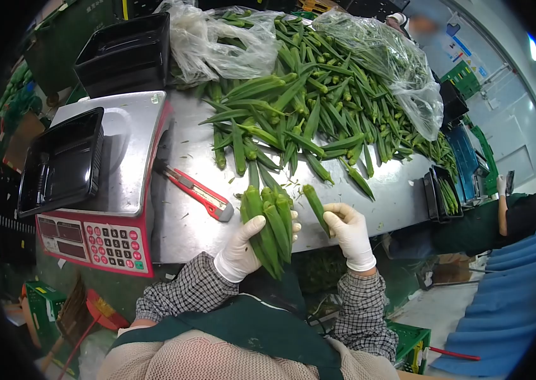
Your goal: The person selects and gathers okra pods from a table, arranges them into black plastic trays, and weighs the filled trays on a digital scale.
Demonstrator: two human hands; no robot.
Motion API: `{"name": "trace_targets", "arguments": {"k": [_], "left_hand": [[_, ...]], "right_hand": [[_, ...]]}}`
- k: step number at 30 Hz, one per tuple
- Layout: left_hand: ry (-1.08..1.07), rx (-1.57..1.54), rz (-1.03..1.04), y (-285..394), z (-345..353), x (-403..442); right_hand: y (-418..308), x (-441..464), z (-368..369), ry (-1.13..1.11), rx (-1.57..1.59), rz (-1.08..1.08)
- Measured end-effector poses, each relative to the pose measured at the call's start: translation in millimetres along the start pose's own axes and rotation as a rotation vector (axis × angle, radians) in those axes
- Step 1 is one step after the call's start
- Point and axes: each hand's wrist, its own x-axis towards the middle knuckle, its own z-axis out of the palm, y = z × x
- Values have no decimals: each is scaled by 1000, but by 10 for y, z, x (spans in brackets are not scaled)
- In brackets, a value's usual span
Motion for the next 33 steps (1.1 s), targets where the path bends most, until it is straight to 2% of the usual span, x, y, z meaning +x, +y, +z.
{"name": "trace_targets", "arguments": {"k": [3, 7, 11, 12, 17, 21, 23, 24, 27, 30, 33], "left_hand": [[11, -32, -8, 7, 34, 13], [37, -128, 10, 5, 76, 6], [26, -34, 14, -6, -27, -14], [46, -158, 37, -1, 38, -8], [24, -178, 12, 4, 39, -15], [9, -223, -5, 15, 46, -12], [22, -119, -11, 14, 70, -19], [27, -66, -16, 15, 76, -20], [-11, -63, -43, -1, 3, -12], [-31, -57, -57, 19, 14, -21], [-19, -48, -42, 23, 34, -19]], "right_hand": [[-36, -58, 22, -79, 242, -45], [-46, -220, 231, -137, 354, -44], [-57, -327, 465, -129, 306, -89], [-71, -328, 468, -116, 244, -89], [-193, -377, 440, -105, 20, -149], [-256, -309, 376, -50, -27, -215], [-278, -174, 380, 27, -41, -304], [-295, -109, 372, -3, -63, -327], [-337, 12, 429, -142, -19, -319], [-377, 32, 485, -266, 154, -143], [-344, 36, 523, -211, 177, -139]]}}
